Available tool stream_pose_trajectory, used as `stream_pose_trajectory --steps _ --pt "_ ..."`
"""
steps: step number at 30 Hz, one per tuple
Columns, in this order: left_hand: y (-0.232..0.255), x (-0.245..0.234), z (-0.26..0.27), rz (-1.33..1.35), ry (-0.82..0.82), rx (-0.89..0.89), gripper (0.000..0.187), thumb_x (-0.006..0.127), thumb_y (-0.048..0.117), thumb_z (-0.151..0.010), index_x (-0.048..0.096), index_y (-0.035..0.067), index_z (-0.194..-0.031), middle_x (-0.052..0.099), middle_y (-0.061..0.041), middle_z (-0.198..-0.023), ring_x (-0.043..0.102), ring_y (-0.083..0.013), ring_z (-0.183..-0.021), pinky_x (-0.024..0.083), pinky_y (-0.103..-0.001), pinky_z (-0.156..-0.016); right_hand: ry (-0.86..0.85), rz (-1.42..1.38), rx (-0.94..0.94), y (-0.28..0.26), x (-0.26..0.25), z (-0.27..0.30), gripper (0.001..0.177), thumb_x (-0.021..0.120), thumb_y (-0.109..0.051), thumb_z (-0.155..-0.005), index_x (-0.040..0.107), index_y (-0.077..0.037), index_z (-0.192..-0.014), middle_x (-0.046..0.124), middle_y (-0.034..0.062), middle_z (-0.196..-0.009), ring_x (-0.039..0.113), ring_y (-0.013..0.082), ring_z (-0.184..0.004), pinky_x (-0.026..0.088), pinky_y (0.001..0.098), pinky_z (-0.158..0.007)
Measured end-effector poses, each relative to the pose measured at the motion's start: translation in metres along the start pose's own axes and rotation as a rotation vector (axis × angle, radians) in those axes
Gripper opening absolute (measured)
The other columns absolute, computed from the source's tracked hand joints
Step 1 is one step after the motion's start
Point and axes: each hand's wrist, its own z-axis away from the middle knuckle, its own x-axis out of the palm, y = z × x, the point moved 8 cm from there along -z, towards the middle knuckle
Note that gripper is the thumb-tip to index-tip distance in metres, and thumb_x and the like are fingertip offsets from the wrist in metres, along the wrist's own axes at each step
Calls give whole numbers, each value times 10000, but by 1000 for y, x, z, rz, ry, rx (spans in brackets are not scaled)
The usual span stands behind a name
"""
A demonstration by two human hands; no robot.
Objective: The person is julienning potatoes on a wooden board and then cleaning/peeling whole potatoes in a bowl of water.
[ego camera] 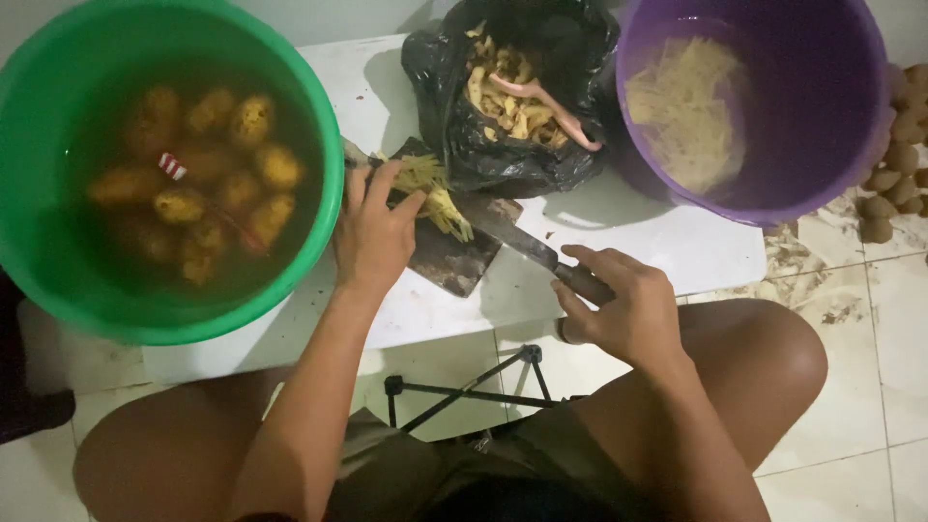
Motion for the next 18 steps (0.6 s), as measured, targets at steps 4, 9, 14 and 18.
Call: stream_pose_trajectory --steps 4,9,14,18 --pt "4 -6 -1 39 17 53 170 862 58 -796 810 174 -909 646 -77 -1199 564 -372 -1177 554 -446 -870 -12 -13 26 3 2 1 368 861 -252 -765 819 -150 -1115 784 70 -786 698 254 -552 557 334 -469" --pt "5 -10 3 11 172 33 79 722 153 -990 757 215 -1023 663 35 -957 626 -236 -1048 498 -394 -763 -3 -59 47 7 4 2 356 861 -232 -764 821 -147 -1108 784 75 -791 664 240 -503 516 334 -418" --pt "-1 -13 1 269 187 -110 80 666 112 -1032 731 140 -996 649 -3 -869 627 -268 -950 511 -383 -814 -18 -72 41 6 5 0 371 863 -225 -758 815 -114 -1109 780 118 -781 663 294 -486 510 374 -383" --pt "-19 -1 9 394 148 -297 119 597 171 -1072 672 94 -1021 646 -51 -852 628 -316 -905 498 -433 -818 -24 -49 36 11 11 2 373 853 -243 -765 813 -136 -1120 783 101 -794 660 282 -482 513 362 -389"
